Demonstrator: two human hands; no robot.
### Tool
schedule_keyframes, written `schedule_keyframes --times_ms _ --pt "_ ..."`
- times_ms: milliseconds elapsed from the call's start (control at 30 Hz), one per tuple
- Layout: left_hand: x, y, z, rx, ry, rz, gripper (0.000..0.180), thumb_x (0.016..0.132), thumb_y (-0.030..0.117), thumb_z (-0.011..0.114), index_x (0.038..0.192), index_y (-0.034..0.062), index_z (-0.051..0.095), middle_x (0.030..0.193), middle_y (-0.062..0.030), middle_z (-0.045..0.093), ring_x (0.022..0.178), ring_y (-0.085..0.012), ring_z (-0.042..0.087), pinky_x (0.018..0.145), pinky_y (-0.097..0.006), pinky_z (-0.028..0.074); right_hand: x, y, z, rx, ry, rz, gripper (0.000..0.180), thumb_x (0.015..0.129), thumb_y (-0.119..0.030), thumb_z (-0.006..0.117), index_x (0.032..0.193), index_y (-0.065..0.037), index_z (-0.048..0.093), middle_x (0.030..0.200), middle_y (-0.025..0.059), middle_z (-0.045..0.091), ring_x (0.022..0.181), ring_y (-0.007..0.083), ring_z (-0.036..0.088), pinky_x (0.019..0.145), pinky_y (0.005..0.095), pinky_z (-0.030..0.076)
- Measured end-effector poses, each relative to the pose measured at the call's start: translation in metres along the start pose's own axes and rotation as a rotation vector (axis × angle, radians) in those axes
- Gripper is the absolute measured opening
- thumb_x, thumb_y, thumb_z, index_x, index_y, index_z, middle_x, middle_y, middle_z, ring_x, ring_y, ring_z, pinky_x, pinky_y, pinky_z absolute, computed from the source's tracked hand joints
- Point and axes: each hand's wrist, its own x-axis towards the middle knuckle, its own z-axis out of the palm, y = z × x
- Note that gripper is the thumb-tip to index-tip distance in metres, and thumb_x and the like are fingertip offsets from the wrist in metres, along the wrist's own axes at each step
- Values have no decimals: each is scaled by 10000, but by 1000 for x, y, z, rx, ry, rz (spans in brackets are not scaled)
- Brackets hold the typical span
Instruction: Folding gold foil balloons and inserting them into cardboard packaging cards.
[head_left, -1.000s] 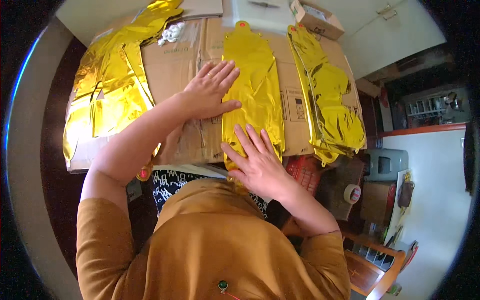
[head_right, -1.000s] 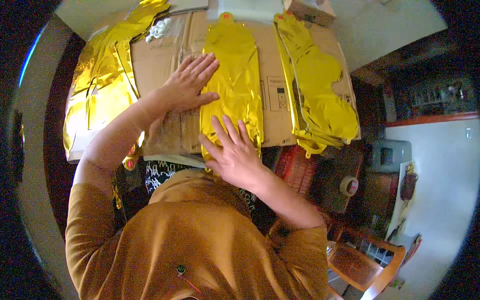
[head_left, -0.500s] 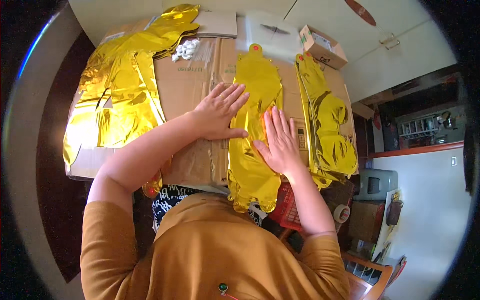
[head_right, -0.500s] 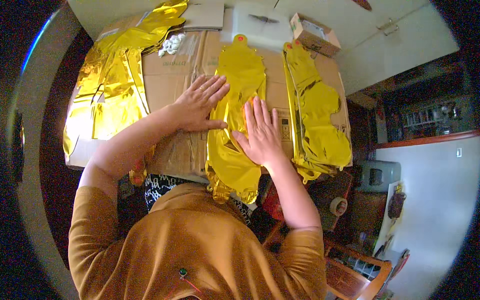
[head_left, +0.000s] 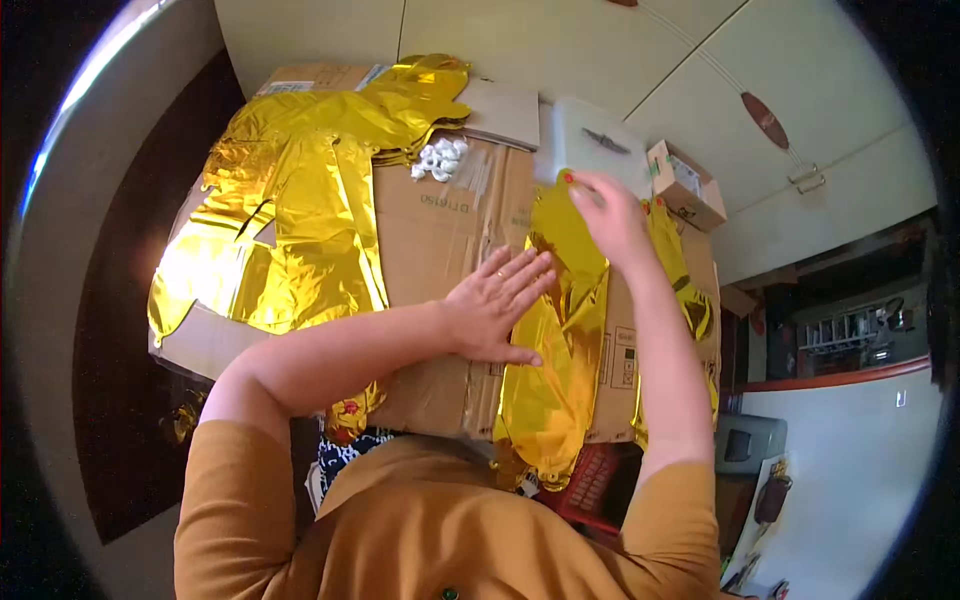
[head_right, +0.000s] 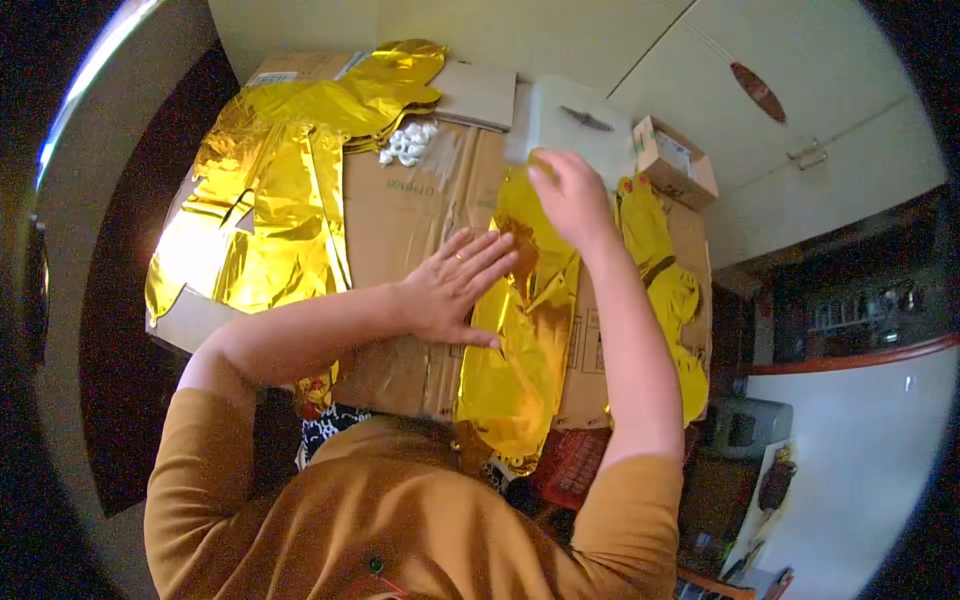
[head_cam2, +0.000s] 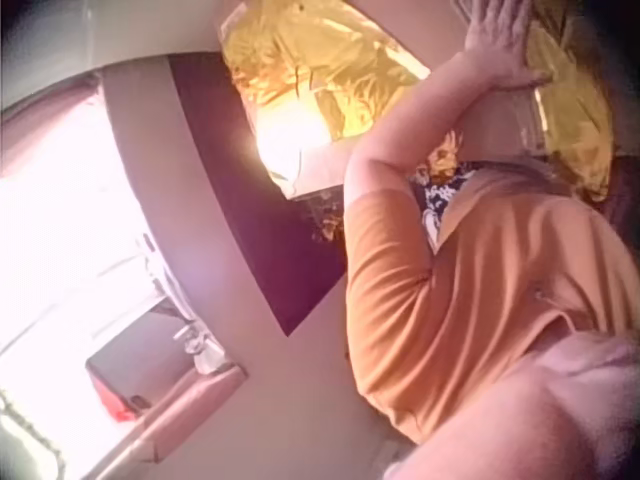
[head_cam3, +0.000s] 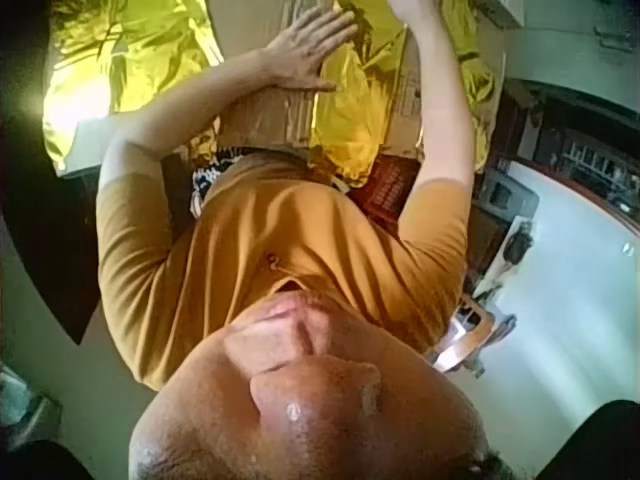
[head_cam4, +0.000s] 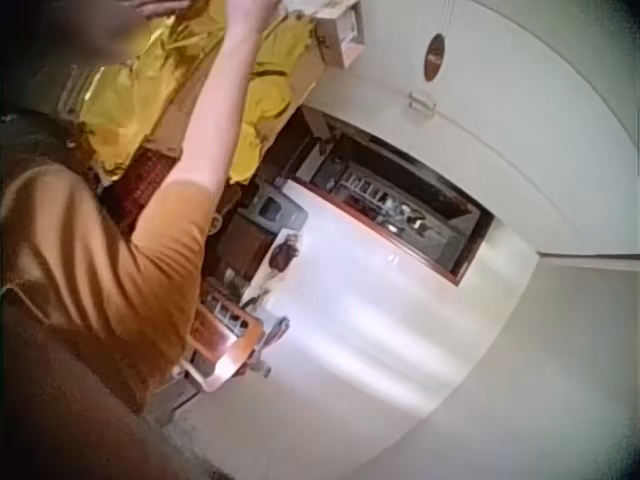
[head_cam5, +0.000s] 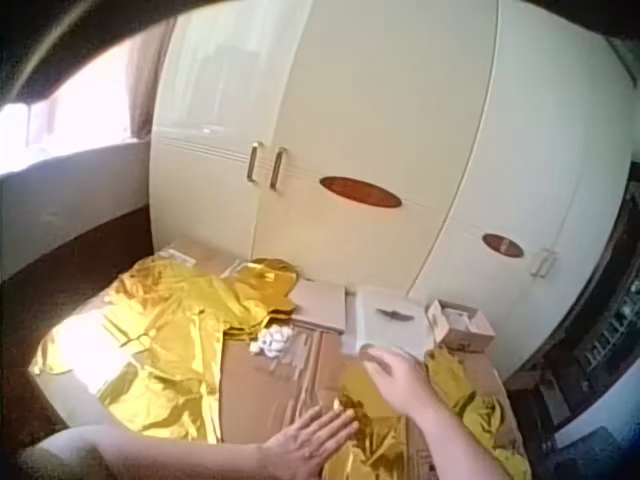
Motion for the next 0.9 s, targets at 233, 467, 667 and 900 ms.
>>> schedule_keyframes --times_ms 233,467,667,900 --pt "3 -16 -33 -106 160 15 898 873 530 674 1517 16 317 1582 -246 283 1467 -414 274 1193 -539 239 145 57 83 -647 1 -316 485 931 -209 597 1378 -35 528 1336 221 597 1161 381 620 994 446 503" --pt "4 -134 -77 -193 421 -294 518 832 281 730 1270 29 614 1431 -226 491 1292 -394 510 1074 -444 436 153 44 70 -740 -279 -379 225 929 -139 507 1052 -34 663 975 207 691 958 385 680 832 469 558" --pt "49 -190 -72 -24 357 -233 476 856 265 724 1255 32 608 1352 -195 557 1217 -397 551 1039 -473 446 187 105 59 -217 57 145 181 841 -121 539 751 -7 646 701 172 657 623 324 642 554 460 496" --pt "92 -204 -44 252 283 -290 436 877 400 653 1178 84 665 1287 -126 607 1247 -300 543 1043 -463 433 203 73 74 -74 -149 569 202 731 -153 654 773 29 730 815 211 731 766 339 725 721 386 561"
